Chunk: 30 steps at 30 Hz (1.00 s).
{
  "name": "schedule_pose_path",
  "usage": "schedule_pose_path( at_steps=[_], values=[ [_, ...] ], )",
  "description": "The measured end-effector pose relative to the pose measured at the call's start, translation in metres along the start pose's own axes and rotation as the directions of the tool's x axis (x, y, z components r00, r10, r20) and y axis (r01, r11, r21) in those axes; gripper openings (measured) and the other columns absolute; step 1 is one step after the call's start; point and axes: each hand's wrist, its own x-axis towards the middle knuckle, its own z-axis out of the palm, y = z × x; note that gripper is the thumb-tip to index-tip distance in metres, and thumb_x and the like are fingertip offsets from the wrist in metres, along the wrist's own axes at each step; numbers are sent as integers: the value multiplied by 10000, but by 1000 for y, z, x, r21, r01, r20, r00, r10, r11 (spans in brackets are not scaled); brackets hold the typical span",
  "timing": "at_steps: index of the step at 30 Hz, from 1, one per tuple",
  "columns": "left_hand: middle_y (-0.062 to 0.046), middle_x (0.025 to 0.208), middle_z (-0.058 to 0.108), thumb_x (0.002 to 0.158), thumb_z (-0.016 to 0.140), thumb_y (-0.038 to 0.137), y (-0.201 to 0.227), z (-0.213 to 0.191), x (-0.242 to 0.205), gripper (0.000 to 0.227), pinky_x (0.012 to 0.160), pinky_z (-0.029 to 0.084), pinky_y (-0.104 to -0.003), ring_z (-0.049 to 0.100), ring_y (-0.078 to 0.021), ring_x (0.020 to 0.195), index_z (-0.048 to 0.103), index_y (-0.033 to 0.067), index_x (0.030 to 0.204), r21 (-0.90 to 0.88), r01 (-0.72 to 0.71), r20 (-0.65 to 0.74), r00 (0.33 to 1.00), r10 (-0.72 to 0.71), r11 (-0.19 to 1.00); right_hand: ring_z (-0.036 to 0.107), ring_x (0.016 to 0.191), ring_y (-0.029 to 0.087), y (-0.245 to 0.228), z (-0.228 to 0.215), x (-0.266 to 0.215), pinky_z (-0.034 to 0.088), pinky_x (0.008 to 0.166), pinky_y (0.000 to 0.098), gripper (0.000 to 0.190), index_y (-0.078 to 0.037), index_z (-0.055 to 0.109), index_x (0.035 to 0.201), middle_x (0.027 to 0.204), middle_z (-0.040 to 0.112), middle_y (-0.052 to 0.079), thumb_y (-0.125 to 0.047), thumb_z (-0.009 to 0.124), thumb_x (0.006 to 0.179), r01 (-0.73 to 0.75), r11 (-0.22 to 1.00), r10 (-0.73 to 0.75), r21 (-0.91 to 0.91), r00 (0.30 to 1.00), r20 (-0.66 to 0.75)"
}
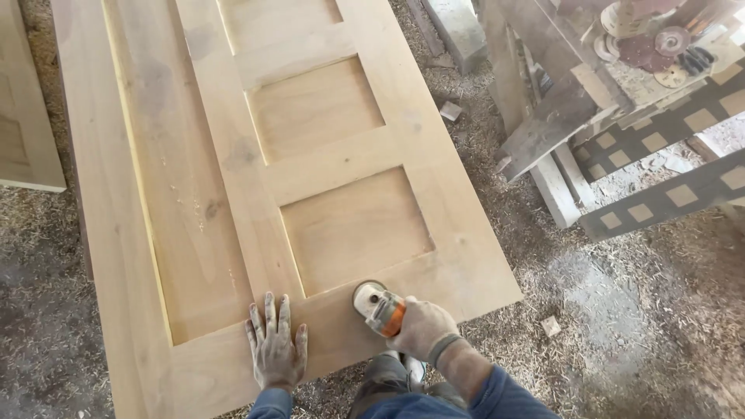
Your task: Sanding a wooden door using an electric orbital sander.
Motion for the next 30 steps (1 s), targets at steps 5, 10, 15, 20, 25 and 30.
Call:
schedule_pose_path(
  at_steps=[5,10,15,20,25,30],
  values=[
    [-127,1694,206,958,446,486,-5,1,-7,730,1257,95,-568,125,-442,1558,310,156,1595,-28,-24,-21,1000,23,999,746,878,186,63,-22,23,633,889,333,424,-142,690,1130,965,761,46,-356,853,801,-158,982,158,102,987,1],
    [-131,1689,197,954,429,510,-5,15,0,737,1241,100,-602,129,-453,1549,302,156,1588,-30,-25,-78,997,23,999,758,893,151,128,-48,33,639,909,338,417,-197,689,1178,1006,767,21,-386,845,840,-317,946,316,68,948,29],
    [-117,1698,182,950,389,567,-3,37,-8,759,1195,110,-701,124,-463,1549,287,170,1589,7,36,-116,993,-35,999,792,875,169,189,-50,50,653,894,343,455,-173,739,1134,961,810,53,-403,894,774,-369,913,382,177,923,-47],
    [-171,1682,131,938,353,600,42,64,16,794,1124,88,-772,60,-502,1526,250,151,1585,21,140,-254,959,-130,990,786,849,295,195,-96,59,632,846,440,442,-112,771,1094,901,808,141,-332,914,738,-376,858,432,350,897,-95],
    [-159,1677,113,933,370,595,112,72,39,795,1139,50,-752,33,-480,1533,230,155,1581,40,224,-175,961,-214,974,804,880,271,195,-121,84,627,899,403,465,-155,746,1104,897,811,95,-272,921,689,-209,956,235,205,965,-113],
    [-128,1696,118,976,343,586,181,90,40,788,1185,22,-706,47,-406,1560,196,142,1610,-46,302,-142,941,-306,952,751,985,245,203,-143,116,579,1004,372,402,-117,656,1101,974,776,107,-221,815,747,208,939,-196,-272,978,68]
  ],
)
